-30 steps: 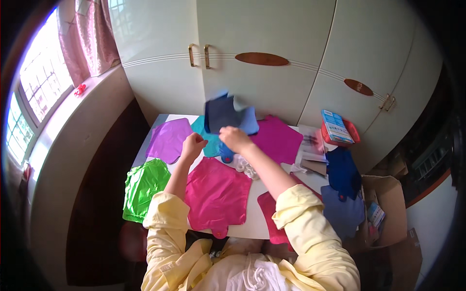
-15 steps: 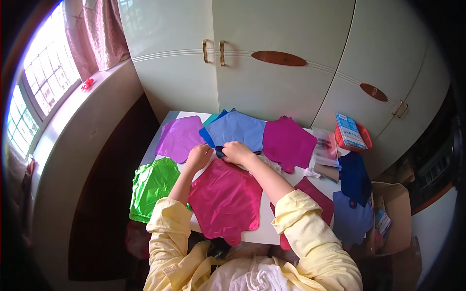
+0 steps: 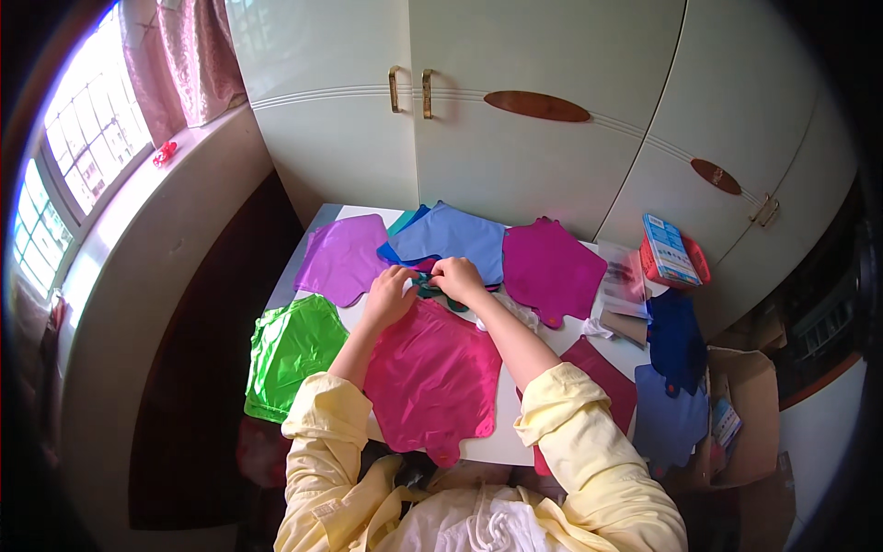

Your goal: Packaging plastic parts into cardboard backing and plastic sleeves.

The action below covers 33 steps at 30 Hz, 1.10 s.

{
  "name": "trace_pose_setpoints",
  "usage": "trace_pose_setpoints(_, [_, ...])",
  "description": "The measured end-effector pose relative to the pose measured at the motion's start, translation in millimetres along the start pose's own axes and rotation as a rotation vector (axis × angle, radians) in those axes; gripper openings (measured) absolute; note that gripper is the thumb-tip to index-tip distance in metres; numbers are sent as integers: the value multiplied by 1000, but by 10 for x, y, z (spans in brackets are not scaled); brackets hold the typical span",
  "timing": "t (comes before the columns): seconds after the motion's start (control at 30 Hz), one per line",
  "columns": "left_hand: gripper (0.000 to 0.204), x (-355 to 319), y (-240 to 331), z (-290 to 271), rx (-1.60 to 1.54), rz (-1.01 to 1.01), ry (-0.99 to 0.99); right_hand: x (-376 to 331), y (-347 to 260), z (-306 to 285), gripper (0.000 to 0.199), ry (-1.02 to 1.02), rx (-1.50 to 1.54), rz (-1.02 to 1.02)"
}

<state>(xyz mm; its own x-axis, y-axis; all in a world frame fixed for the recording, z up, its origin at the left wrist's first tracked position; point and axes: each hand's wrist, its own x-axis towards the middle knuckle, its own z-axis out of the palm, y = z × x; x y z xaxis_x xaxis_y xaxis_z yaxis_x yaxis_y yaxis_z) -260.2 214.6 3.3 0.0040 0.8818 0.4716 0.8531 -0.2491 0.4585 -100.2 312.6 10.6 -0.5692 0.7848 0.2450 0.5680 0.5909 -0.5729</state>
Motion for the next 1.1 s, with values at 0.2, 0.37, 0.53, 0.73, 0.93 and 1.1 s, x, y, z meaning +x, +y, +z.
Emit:
trace_pose_setpoints(0.2, [26, 0, 47, 51, 25, 1, -143, 47, 32, -4, 23, 38, 90, 59])
trace_pose_setpoints(0.37, [34, -35, 216, -21, 344, 73, -123, 43, 62, -27, 27, 31, 123, 107])
trace_pose_setpoints(0.53, [38, -42, 94, 66, 340, 147, -185, 133, 183, 2, 29, 129, 207, 152])
trace_pose_setpoints(0.73, [47, -28, 236, 62, 407, 109, -373, 470, 639, -440, 24, 476, 224, 168])
trace_pose_setpoints(0.93, [48, 19, 288, 87, 406, 92, -400, 623, 838, -1562, 23, 850, 171, 61])
trace_pose_setpoints(1.1, [48, -42, 263, 7, 413, 45, -421, 364, -170, -2047, 18, 1070, 67, -23])
